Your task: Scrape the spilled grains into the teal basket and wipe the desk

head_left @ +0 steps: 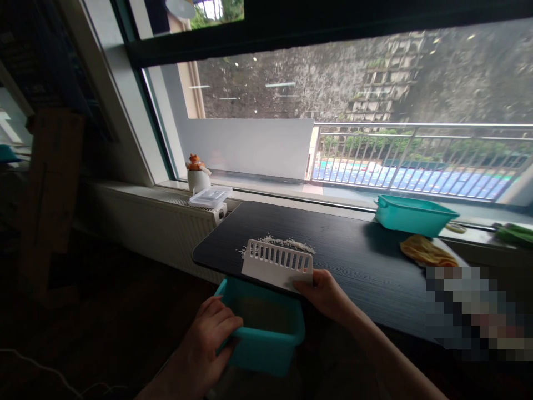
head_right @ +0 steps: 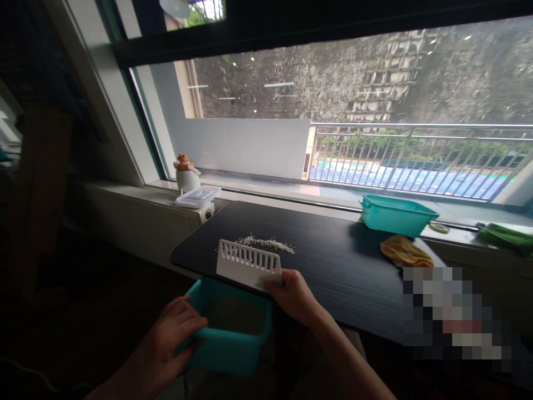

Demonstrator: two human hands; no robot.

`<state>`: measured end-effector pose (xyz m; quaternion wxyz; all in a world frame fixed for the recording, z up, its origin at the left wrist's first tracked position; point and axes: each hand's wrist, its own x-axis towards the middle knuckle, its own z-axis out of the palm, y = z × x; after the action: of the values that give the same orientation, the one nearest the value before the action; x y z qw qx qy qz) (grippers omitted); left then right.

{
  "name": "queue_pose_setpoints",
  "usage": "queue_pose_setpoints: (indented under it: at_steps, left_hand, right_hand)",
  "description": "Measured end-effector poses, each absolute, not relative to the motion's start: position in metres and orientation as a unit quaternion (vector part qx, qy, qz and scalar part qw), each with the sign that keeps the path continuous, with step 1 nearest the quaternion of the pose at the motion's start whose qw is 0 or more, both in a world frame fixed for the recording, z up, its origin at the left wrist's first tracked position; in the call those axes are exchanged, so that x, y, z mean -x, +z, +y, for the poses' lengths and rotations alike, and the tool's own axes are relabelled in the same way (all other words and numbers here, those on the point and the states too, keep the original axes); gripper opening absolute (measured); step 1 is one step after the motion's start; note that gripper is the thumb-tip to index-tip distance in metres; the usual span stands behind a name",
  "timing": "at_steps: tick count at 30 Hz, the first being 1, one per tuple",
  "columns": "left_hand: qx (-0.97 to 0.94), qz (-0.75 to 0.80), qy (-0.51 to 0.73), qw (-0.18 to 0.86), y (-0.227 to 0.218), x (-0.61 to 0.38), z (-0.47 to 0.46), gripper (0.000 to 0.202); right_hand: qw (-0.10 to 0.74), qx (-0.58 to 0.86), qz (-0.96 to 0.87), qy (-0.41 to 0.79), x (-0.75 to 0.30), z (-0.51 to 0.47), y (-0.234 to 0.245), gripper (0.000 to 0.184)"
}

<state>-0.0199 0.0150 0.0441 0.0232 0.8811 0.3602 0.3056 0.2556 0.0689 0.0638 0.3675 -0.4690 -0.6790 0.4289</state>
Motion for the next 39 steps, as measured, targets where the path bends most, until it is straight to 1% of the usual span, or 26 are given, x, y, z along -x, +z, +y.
queue_pose_setpoints:
  at_steps: [3,8,13,19,24,33,39]
  left_hand:
    - [-0.882,0.357,0.307,0.019,0.044,0.020,0.015,0.026]
    - [-0.884,0.350,0.308,0.020,0.045,0.014,0.013,0.026]
    - [-0.891,0.340,0.300,0.035,0.042,0.004,0.011,0.028]
    - [-0.893,0.336,0.298,0.033,0.041,-0.002,0.013,0.027]
    - [-0.893,0.330,0.307,0.013,0.044,-0.002,0.012,0.028]
    - [-0.891,0.329,0.312,0.002,0.046,-0.001,0.012,0.028]
    - [-0.897,0.325,0.298,0.011,0.046,0.000,0.012,0.029]
  right_hand:
    - [0.372,0.460,-0.682,0.431,-0.260,0.068,0.064,0.030]
    - [0.395,0.496,-0.677,0.372,-0.285,0.075,0.059,0.023]
    - [0.378,0.530,-0.680,0.338,-0.309,0.077,0.052,0.023]
    - [0.361,0.517,-0.693,0.350,-0.313,0.070,0.053,0.027]
    - [0.376,0.509,-0.684,0.362,-0.305,0.072,0.059,0.026]
    - [0.360,0.465,-0.708,0.392,-0.299,0.070,0.062,0.024]
    - [0.365,0.493,-0.689,0.387,-0.302,0.069,0.059,0.027]
